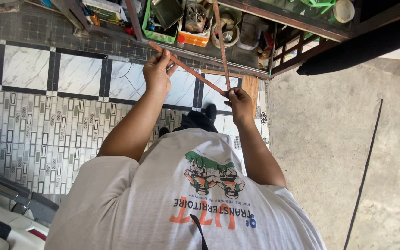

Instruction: The person picks up several metal tools including wrenches, a long thin rod, and small fasteners from a tiled floor, handles them by hand, and places them into green plastic storage bins on a shelf.

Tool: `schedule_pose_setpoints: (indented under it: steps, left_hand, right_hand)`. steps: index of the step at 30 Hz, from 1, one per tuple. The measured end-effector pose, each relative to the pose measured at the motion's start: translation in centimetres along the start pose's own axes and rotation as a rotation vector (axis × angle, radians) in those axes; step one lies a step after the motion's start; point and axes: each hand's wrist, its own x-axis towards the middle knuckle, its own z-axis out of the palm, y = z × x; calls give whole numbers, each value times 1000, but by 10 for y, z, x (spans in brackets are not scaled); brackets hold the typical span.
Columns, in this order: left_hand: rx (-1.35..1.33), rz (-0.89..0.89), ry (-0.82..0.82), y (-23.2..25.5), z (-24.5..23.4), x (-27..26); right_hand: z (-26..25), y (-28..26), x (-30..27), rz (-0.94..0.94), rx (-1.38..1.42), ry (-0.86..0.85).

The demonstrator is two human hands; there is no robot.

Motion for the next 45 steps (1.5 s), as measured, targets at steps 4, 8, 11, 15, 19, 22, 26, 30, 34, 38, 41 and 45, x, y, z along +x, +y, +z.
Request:
schedule_pose_setpoints:
  steps: [4,8,11,15,19,22,26,30,34,38,41,45]
  left_hand:
    - [-89,22,-26,-23,23,43]
    - [-79,46,-1,-37,72,68]
    - [-48,51,30,-47,108,81]
    - [-41,39,101,-65,151,112]
    - [-69,55,98,-84,172,138]
    - [-47,44,141,-88,179,152]
    - [-99,54,96,-78,188,180]
    - [-105,-12,58,-65,185,219]
    - [-90,-75,-1,-59,187,264]
    - [-77,-103,-54,-45,202,293]
    - [-32,-152,-103,-32,216,307]
    - [-30,-179,-190,-31,231,317]
  right_hand:
    - [-17,-16,52,-66,-108,-53]
    - [-43,-38,106,-222,-299,-85]
    - [-66,-50,142,-301,-352,-142]
    - [-87,-64,198,-192,-187,-162]
    - [-108,-64,242,-163,-37,-141]
    - [-121,-68,263,-149,-108,-255]
    - [-109,-92,281,-63,-107,-323]
    - [-83,-118,291,72,-224,-318]
    - [-61,-132,309,120,-131,-198]
    - [-51,-151,323,-13,-187,-190]
    - [-47,-165,328,17,-200,-144]
    - [-48,-172,330,-43,-267,-106]
